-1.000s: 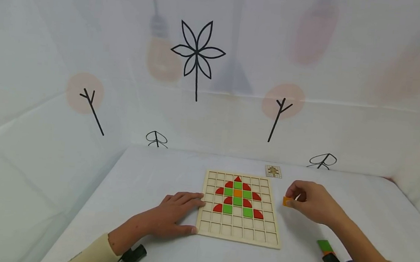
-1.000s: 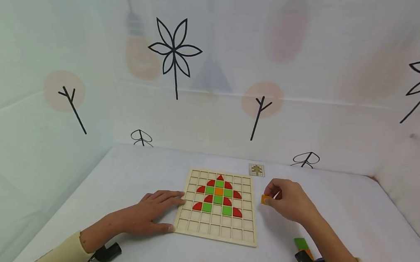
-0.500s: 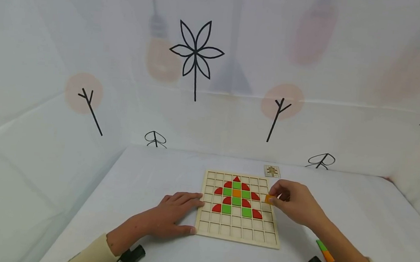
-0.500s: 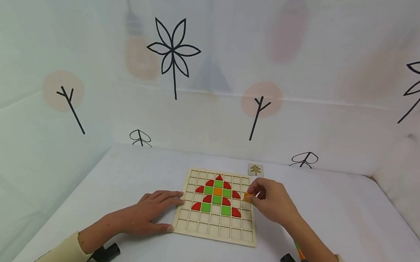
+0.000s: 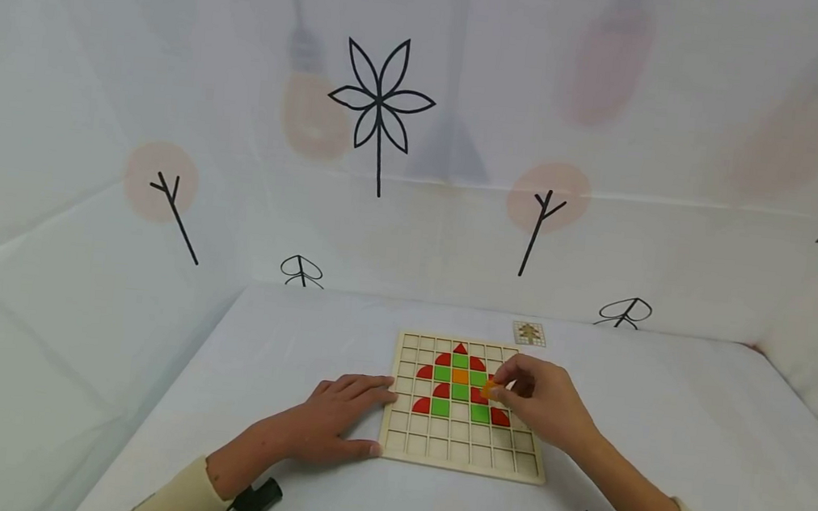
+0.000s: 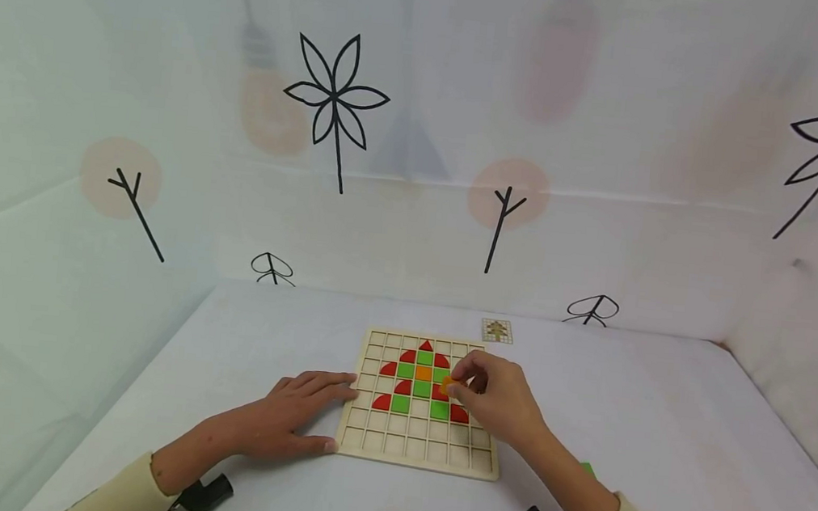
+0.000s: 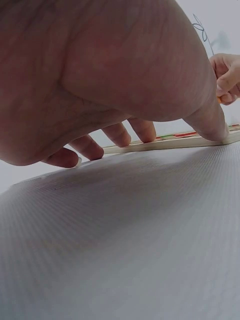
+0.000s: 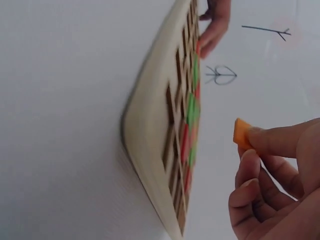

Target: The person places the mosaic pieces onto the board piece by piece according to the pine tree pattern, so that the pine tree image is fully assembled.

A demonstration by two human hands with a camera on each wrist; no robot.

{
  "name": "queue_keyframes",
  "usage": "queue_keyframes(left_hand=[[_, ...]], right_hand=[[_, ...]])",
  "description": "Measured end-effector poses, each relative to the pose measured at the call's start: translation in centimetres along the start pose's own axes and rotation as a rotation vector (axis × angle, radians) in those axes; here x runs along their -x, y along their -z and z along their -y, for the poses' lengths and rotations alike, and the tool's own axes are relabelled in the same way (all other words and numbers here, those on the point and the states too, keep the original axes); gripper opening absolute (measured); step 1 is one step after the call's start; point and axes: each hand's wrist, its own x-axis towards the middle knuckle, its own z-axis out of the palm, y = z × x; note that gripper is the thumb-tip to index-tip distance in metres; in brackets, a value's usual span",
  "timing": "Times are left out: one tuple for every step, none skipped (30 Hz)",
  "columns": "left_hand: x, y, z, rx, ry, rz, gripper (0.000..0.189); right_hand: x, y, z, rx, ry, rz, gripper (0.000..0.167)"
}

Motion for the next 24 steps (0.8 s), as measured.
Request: queue_keyframes(left_hand=[[0.0,0.0,0.0,0.0,-0.001,0.0,0.073],[0.0,0.0,0.0,-0.001,0.0,-0.001,0.073],[0.0,0.0,0.0,-0.001,0.0,-0.001,0.073],[0.0,0.0,0.0,-0.001,0.001,0.0,0.073],[0.0,0.0,0.0,-0.002,0.002,0.0,0.073],[0.0,0.0,0.0,-0.001,0.003,0.0,0.073],[0.0,0.0,0.0,-0.001,0.004,0.001,0.073],[0.0,0.0,0.0,-0.002,0.005,0.001,0.073],[0.0,0.0,0.0,-0.001,0.005,0.001,0.073],[0.0,0.0,0.0,-0.002,0.005,0.001,0.074],[0.0,0.0,0.0,-0.003,0.005,0.001,0.074],[-0.1,0.0,0.0,-0.005,0.005,0.001,0.074],[-0.1,0.0,0.0,-0.006,0.005,0.001,0.074],[-0.1,0.0,0.1,-0.006,0.004,0.001,0.074],[0.0,0.0,0.1,-0.005,0.003,0.002,0.074],[0.0,0.0,0.1,-0.004,0.003,0.002,0.074],[0.0,-0.1,0.1,-0.003,0.002,0.003,0.074],[0.0,-0.1,0.1,-0.001,0.001,0.003,0.074],[0.0,0.0,0.1,0.002,0.001,0.004,0.074],[0.0,0.0,0.0,0.007,-0.001,0.002,0.073],[0.0,0.0,0.0,0.009,-0.003,0.001,0.073],[0.0,0.0,0.0,0.011,-0.003,0.0,0.073],[0.0,0.0,0.0,0.013,-0.004,0.0,0.073],[0.0,0.0,0.0,0.014,-0.005,-0.001,0.073]], right_hand=[[0.0,-0.3,0.0,-0.003,0.002,-0.002,0.012],[0.0,-0.6,0.0,-0.006,0.002,-0.003,0.012],[0.1,-0.9,0.1,-0.008,0.003,-0.002,0.011],[0.0,-1.1,0.1,-0.01,0.002,0.0,0.011],[0.0,-1.4,0.1,-0.014,0.002,0.003,0.012],[0.0,-1.6,0.1,-0.018,0.003,0.005,0.013],[0.0,-1.8,0.2,-0.025,0.002,0.01,0.013],[0.0,-2.0,0.2,-0.028,0.002,0.015,0.014],[0.1,-2.2,0.3,-0.032,0.002,0.019,0.015],[0.1,-2.4,0.3,-0.036,0.003,0.023,0.015],[0.1,-2.5,0.4,-0.04,0.005,0.028,0.014],[0.1,-2.6,0.5,-0.045,0.007,0.033,0.014],[0.1,-2.7,0.6,-0.047,0.006,0.039,0.013],[0.0,-2.8,0.6,-0.046,0.006,0.041,0.013],[0.0,-2.8,0.7,-0.046,0.004,0.047,0.013],[-0.1,-2.9,0.7,-0.044,0.001,0.052,0.013],[-0.2,-3.0,0.7,-0.04,-0.002,0.057,0.013],[-0.3,-3.1,0.7,-0.033,-0.005,0.061,0.013],[-0.5,-3.1,0.7,-0.027,-0.009,0.066,0.014],[-0.6,-3.2,0.6,-0.019,-0.012,0.071,0.014],[-0.7,-3.3,0.6,-0.014,-0.016,0.076,0.014],[-0.9,-3.4,0.6,-0.006,-0.016,0.08,0.014],[-1.0,-3.4,0.6,0.0,-0.016,0.085,0.015],[-1.1,-3.5,0.6,0.006,-0.018,0.089,0.015]])
